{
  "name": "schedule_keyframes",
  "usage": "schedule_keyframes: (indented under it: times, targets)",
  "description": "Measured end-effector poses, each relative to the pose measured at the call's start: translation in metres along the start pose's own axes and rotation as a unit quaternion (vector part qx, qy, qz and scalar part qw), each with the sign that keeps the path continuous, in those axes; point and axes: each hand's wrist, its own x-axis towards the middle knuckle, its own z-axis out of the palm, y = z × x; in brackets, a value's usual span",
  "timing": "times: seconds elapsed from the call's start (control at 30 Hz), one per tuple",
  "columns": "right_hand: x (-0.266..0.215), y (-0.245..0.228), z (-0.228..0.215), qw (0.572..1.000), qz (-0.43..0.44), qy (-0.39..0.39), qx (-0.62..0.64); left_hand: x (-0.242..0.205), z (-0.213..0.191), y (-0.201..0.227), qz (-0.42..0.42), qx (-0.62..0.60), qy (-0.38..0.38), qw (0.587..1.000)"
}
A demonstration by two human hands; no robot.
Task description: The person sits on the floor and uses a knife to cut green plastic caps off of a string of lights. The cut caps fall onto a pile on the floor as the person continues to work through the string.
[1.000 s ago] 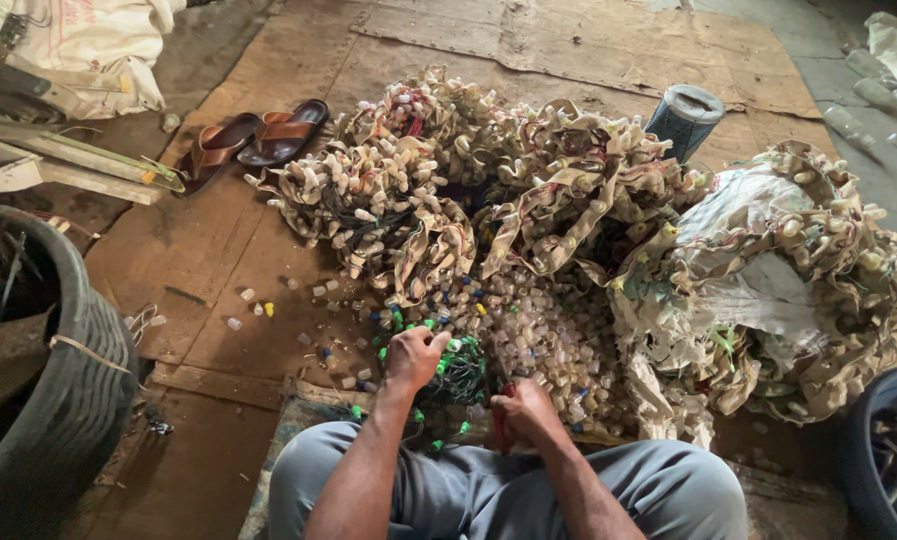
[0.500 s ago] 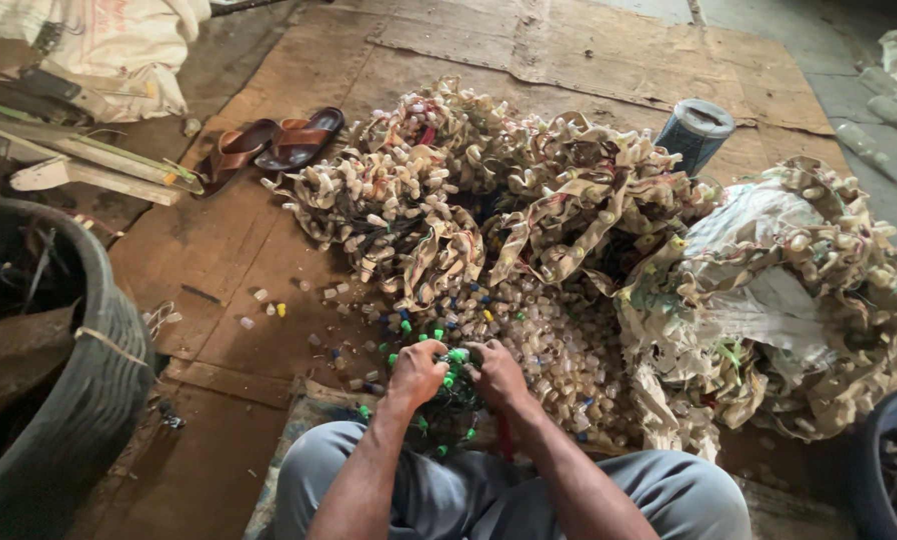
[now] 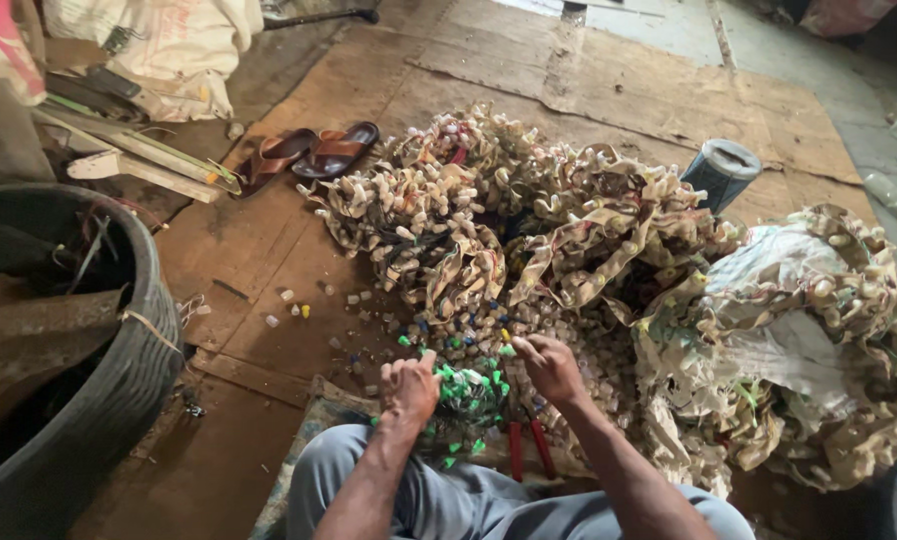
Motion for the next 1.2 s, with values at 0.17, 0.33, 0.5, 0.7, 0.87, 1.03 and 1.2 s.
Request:
schedule_keyframes:
  times: [0.17,0.33,0.5,0.7,0.87,1.03,1.2]
  targets:
    - [-0.027,0.012,-0.004,0.991,0.061,-0.064,0.099,-0.017,-0.023,0.009,0.125,-0.047,0.167,0.977]
    - [-0.04,0.028,0.025,0.972,0.081,-0.075,0.208,-0.021,-0.01,0.048,0.273,-0.241,0.21,0.907]
    - [-0.031,0.052,0.039,0.914,0.142,-0.108,0.364,-0.012,0.01,0.052,0.212,-0.317,0.115,0.917]
    - [-0.028,0.031,0.033,0.94,0.104,-0.111,0.304,-0.003,0.014,0.053,0.231,-0.256,0.154,0.926]
    - [-0.025,0.006,0.024,0.911,0.113,-0.117,0.379,0.008,0.012,0.056,0.202,-0.277,0.148,0.928]
    - [-0.024,0.005,0.019,0.933,0.073,-0.107,0.336,0.015,0.016,0.056,0.21,-0.29,0.146,0.922]
    - [-0.015,0.004,0.018,0.942,0.127,-0.094,0.295,0.022,0.021,0.056,0.21,-0.302,0.147,0.918]
